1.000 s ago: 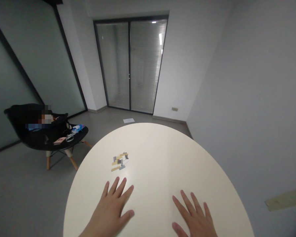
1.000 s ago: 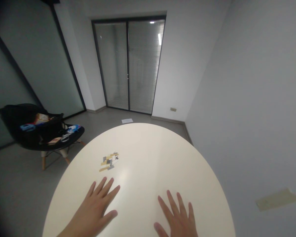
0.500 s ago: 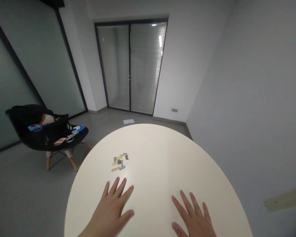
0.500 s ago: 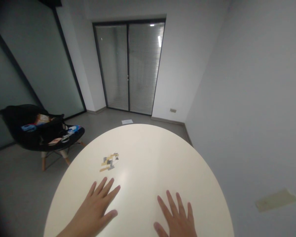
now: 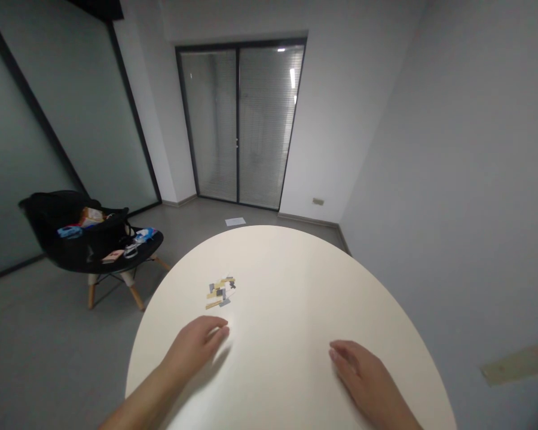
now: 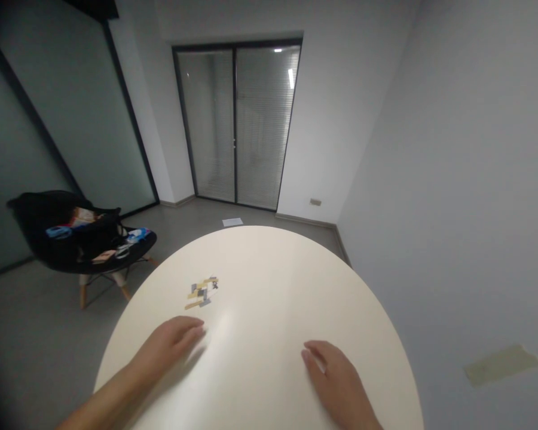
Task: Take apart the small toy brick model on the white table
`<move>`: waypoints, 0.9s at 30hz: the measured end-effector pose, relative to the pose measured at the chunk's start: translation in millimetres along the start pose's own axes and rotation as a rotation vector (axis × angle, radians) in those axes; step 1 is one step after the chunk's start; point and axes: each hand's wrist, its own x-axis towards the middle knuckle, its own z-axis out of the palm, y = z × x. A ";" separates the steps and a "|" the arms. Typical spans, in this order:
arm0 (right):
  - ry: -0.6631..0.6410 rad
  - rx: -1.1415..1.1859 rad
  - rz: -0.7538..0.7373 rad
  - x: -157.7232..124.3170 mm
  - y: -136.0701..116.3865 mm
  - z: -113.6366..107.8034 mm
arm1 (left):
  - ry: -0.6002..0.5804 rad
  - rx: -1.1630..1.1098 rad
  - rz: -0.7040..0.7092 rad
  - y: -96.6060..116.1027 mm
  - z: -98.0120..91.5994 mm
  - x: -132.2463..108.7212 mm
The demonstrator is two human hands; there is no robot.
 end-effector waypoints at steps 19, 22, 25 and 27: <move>-0.002 -0.469 -0.134 81.6 -27.7 57.4 | 0.249 -0.468 -0.070 -67.4 -3.4 131.4; -0.006 -0.467 -0.129 83.4 -26.1 56.5 | 0.143 -0.374 -0.029 -59.8 0.6 136.0; 0.010 -0.458 -0.137 85.2 -23.9 57.8 | 0.085 -0.331 0.006 -52.0 1.6 133.7; 0.024 -0.448 -0.149 85.6 -22.4 59.3 | 0.066 -0.322 0.018 -49.4 1.1 130.8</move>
